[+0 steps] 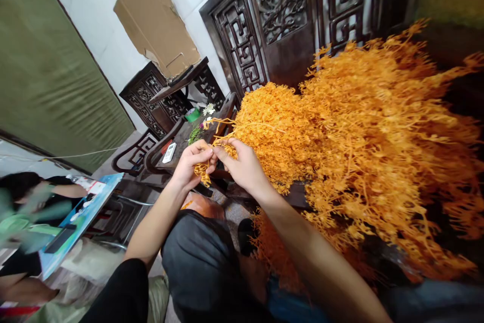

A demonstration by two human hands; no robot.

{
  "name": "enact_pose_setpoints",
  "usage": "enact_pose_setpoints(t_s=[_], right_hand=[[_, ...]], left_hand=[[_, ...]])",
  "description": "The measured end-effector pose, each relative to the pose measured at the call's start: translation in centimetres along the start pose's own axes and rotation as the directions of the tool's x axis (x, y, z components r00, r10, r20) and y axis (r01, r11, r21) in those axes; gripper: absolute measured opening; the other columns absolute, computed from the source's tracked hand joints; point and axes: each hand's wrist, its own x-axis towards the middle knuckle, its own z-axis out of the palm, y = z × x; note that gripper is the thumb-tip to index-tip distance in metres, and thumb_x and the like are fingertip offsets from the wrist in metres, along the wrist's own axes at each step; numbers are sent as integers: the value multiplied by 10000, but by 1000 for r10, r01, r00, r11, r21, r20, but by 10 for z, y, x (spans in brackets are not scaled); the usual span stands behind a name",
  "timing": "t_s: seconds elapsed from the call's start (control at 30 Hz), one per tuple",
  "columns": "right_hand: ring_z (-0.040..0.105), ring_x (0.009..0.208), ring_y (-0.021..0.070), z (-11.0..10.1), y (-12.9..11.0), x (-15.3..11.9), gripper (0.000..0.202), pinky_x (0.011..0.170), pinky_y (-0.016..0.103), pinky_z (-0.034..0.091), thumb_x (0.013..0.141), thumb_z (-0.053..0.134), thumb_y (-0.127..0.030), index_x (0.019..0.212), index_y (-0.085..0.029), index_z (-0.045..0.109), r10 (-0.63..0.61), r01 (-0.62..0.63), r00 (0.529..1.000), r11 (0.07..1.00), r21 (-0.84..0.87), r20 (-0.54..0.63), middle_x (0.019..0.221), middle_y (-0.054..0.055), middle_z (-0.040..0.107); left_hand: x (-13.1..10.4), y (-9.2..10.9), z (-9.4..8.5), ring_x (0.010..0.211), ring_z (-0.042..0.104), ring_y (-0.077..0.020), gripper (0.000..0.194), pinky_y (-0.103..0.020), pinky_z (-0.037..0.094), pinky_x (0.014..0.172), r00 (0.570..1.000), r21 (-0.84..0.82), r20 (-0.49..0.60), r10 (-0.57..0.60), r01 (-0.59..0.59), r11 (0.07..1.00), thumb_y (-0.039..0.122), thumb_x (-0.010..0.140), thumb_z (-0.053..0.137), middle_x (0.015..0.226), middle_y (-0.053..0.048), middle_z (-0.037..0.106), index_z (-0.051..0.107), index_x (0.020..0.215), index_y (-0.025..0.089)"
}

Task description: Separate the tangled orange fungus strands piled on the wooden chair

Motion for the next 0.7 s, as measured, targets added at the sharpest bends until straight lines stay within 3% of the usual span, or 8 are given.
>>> enact_pose_setpoints(t_s=[0.17,0.27,0.33,0.4,0.47,0.57,0.63,0.7], right_hand=[[468,481,104,1,1,3,584,481,247,378,854,699,-623,1212,-163,661,89,-88,996,988,129,2,613,-40,556],[420,446,94,2,2,4,504,452,242,338,854,698,-617,1087,-172,663,97,-101,995,981,164,35,578,-48,539],[415,444,92,3,0,0,399,458,241,334,873,687,-582,908,-188,630,59,-62,998,992,113,26,550,-50,523],[455,479,102,4,-6,-5,352,488,246,358,896,677,-518,792,-197,576,3,-3,1000,1000,-2,-3,558,-37,538],[537,559,128,6,-13,-12,325,545,261,407,924,649,-459,755,-194,564,-56,57,998,992,-109,15,626,-2,608],[669,759,178,9,-21,-19,188,676,294,491,960,603,-345,885,-180,652,-164,187,979,959,-213,120,862,54,735],[710,895,200,9,-19,-19,137,784,316,527,957,590,-241,1015,-179,698,-243,280,956,921,-271,163,1014,65,762],[713,999,217,7,-13,-17,257,876,340,536,959,567,-180,1172,-183,711,-317,355,935,865,-355,161,1116,74,753]], left_hand=[[-1,3,0,492,555,-99,323,-165,372,369,990,-74,110,-90,98,992,285,682,888,643,-16,639,600,710,142],[2,1,-1,495,536,-91,316,-153,345,365,984,-117,129,-126,141,983,269,685,882,644,-14,610,595,693,135],[10,1,-6,479,484,-60,301,-136,316,377,994,-163,59,-91,100,982,232,708,860,632,-4,579,578,682,131],[21,2,-15,456,400,-23,276,-115,266,390,995,-239,-94,-36,12,971,157,748,804,605,22,525,540,674,133],[32,4,-26,437,328,-3,266,-112,222,395,964,-308,-267,-10,-75,948,88,785,738,587,50,472,501,673,139],[42,2,-34,457,378,-12,233,-135,269,427,919,-323,-395,-10,-129,937,82,818,707,629,49,511,508,716,147],[42,-2,-29,524,482,-37,208,-156,359,491,916,-287,-402,-1,-125,950,110,819,727,678,30,570,537,743,147],[39,-8,-20,599,553,-59,201,-178,426,572,923,-258,-384,10,-118,959,135,803,762,718,17,609,566,762,142]])
